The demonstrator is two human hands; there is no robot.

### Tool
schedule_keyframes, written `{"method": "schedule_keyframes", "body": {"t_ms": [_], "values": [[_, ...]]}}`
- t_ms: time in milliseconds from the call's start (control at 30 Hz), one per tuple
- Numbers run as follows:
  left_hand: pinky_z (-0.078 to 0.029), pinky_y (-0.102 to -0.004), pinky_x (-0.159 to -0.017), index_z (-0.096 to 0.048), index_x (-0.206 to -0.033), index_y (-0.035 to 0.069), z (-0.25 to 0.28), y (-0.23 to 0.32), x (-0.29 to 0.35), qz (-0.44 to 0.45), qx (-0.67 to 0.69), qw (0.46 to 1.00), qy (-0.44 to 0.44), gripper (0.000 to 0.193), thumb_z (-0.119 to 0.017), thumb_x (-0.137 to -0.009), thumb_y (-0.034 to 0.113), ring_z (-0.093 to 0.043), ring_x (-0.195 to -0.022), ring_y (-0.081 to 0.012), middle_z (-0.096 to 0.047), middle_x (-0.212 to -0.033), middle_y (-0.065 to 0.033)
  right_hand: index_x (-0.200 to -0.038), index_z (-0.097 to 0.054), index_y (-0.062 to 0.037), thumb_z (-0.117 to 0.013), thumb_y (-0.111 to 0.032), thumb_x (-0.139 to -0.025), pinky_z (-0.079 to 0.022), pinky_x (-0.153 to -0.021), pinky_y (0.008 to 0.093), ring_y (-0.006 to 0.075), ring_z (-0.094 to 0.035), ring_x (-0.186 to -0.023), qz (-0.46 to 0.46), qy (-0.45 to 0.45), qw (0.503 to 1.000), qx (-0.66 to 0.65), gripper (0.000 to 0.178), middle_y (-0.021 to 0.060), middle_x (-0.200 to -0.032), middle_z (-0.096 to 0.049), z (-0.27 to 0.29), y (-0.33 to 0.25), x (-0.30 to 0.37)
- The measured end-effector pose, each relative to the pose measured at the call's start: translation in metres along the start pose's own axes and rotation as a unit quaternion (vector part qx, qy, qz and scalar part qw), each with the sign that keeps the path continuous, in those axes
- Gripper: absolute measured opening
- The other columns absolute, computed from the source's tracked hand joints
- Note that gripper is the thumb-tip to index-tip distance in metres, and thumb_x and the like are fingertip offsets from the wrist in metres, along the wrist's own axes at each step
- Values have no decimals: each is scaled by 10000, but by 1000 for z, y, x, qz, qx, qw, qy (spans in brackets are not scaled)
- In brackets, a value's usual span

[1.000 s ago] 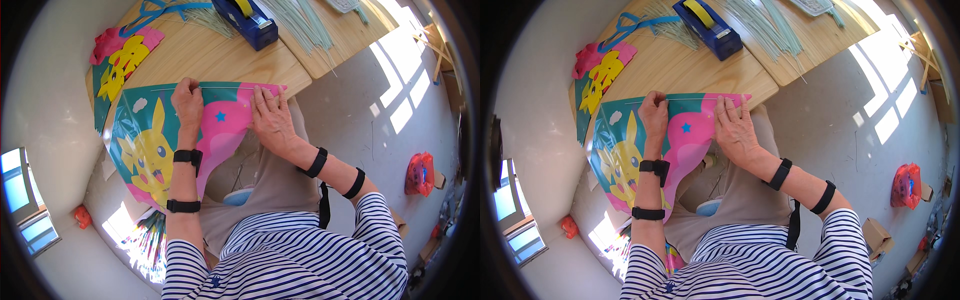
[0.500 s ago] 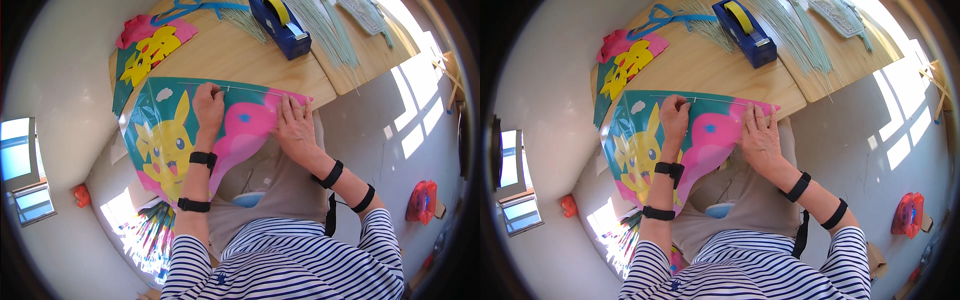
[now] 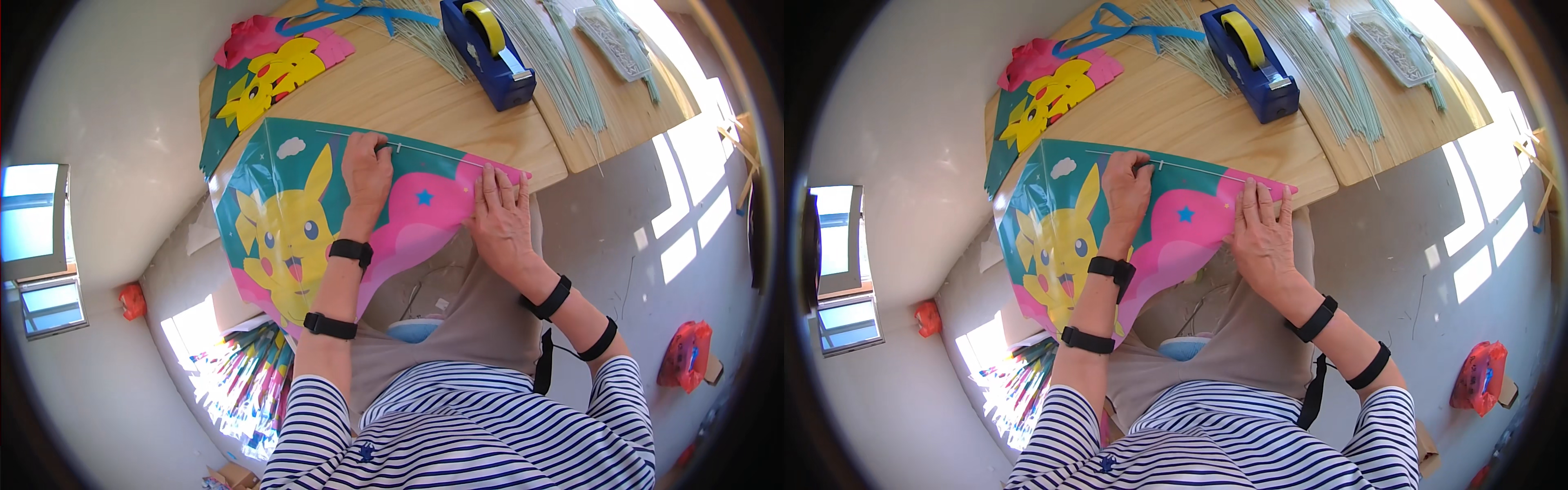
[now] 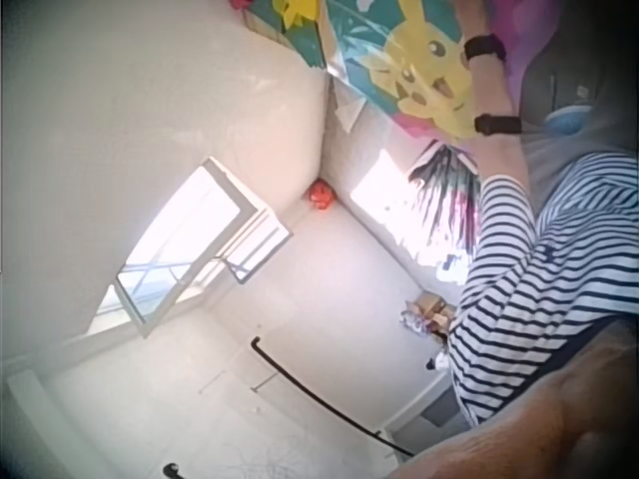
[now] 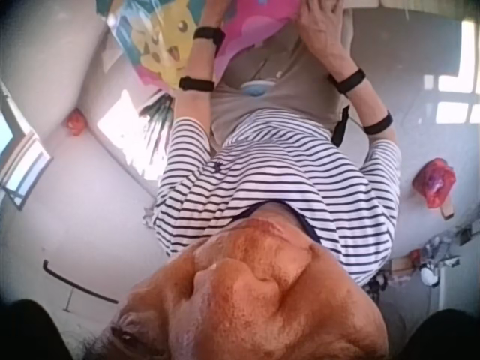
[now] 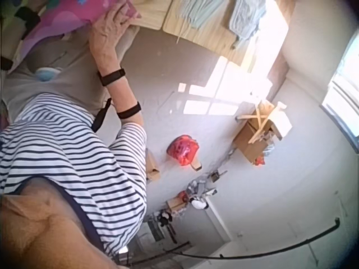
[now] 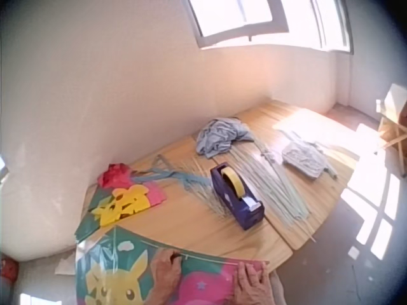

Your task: Assemble a kite by inserting supports and attaching strings.

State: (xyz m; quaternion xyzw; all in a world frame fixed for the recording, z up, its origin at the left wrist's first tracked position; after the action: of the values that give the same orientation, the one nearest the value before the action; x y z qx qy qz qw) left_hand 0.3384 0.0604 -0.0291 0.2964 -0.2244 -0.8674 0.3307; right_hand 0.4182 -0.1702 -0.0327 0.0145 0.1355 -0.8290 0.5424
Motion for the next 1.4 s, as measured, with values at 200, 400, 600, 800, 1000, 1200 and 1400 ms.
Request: {"method": "schedule_keyframes", "body": {"t_ms": [200,400,600,800,1000,1200,1400], "values": [[-489,-412,-734,-674,-877,42,-5,-2,-1,5,10,1000,-16,94,-699,-787,33,-614,-845,-318,-608,-902,-122,-1373,-502,104,-724,-315,-834,-193,-1183,632,395,-361,-1412,-4,-1,1000,29,717,257,-1521,-392,-2,2,1],[-482,-405,-732,-669,-866,31,-6,3,0,-2,8,1000,-27,89,-696,-783,16,-609,-844,-316,-604,-892,-125,-1360,-516,99,-741,-320,-808,-196,-1185,626,383,-376,-1405,-16,-2,1000,12,729,254,-1505,-420,1,4,1],[-482,-406,-735,-664,-859,22,-5,5,-2,-2,0,999,-33,75,-687,-789,9,-609,-844,-319,-604,-886,-132,-1346,-528,96,-763,-302,-785,-199,-1187,618,369,-386,-1398,-18,12,1000,-10,727,248,-1494,-432,3,3,2],[-486,-334,-703,-688,-890,7,-4,3,-2,-7,-8,999,-30,100,-724,-797,15,-598,-758,-230,-608,-856,-103,-1282,-576,69,-707,-265,-823,-270,-1141,617,381,-440,-1322,1,48,998,-28,583,245,-1411,-479,16,3,-1],[-490,-378,-734,-672,-888,20,5,2,-4,11,12,999,-34,94,-686,-799,-7,-610,-826,-303,-607,-883,-136,-1003,-653,-11,-683,-112,-816,-516,-831,447,345,-634,-972,-137,86,968,-192,215,159,-1056,-647,38,65,-13],[-495,-367,-706,-664,-883,21,-1,17,-5,-3,92,993,-67,109,-693,-789,-25,-613,-798,-301,-615,-885,-127,-863,-661,-36,-636,-42,-812,-512,-742,443,358,-647,-827,-224,85,933,-269,58,148,-887,-660,18,116,-16],[-489,-387,-688,-661,-866,28,-38,76,6,-76,133,973,-172,117,-713,-764,0,-608,-792,-303,-585,-835,-122,-854,-661,-47,-659,-62,-798,-506,-759,443,353,-645,-870,-242,53,931,-269,58,145,-903,-658,12,113,-18]]}}
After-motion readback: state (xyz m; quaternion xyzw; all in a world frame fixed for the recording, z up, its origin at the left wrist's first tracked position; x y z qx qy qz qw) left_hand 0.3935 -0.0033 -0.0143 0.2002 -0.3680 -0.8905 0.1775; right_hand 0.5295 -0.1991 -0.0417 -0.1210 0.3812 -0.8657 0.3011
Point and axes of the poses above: each hand's wrist, its own x-axis away from the middle knuckle, its own z-axis out of the back of the hand, y = z × x, the point moved 7 cm from there along -x, towards the middle knuckle
